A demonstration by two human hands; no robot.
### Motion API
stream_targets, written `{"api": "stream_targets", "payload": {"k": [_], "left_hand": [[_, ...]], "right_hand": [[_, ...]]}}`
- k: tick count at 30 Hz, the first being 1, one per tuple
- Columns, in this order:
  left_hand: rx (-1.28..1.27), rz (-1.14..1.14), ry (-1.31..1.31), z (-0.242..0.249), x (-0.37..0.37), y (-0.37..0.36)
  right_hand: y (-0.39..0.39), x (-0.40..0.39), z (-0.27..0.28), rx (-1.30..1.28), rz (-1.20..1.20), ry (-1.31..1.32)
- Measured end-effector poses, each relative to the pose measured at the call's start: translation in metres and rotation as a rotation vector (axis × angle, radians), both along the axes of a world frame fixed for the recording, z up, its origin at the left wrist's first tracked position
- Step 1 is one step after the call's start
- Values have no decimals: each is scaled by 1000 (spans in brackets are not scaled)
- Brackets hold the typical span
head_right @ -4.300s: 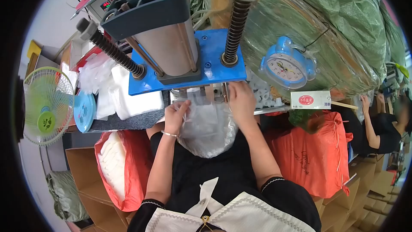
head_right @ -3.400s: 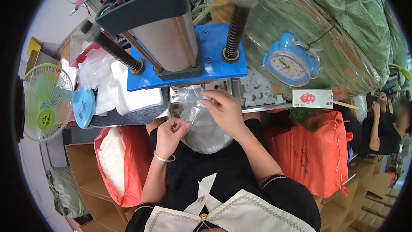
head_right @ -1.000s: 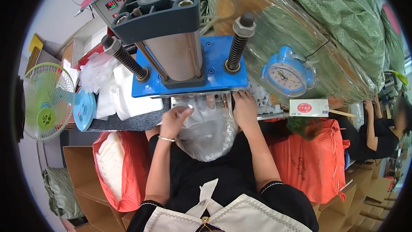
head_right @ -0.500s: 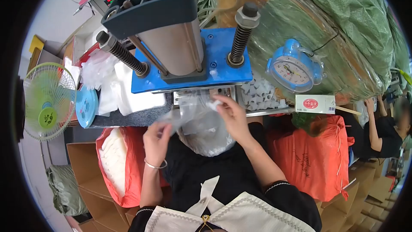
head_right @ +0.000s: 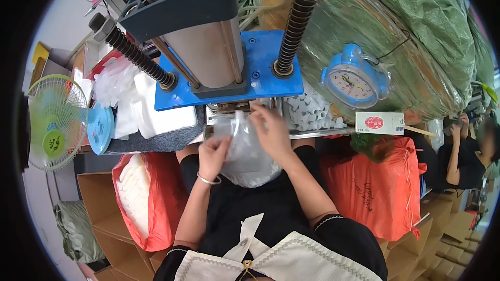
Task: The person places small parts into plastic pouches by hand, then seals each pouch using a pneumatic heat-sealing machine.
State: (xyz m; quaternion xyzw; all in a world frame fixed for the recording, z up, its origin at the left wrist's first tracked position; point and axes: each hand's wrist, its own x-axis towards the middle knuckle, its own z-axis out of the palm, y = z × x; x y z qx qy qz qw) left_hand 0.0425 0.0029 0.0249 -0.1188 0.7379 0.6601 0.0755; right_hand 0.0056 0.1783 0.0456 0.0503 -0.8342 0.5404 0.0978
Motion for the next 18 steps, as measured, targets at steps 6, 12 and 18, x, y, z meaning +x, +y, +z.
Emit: {"api": "stream_targets", "payload": {"k": [6,12,18], "left_hand": [[7,48,-3,-27,-47,2],[-1152,293,462,15,-47,-50],[-1207,-53,489,-20,5,-60]], "right_hand": [[68,-34,-26,952,-217,99],[62,-35,-25,890,-195,84],[62,-33,-23,835,-336,138]]}}
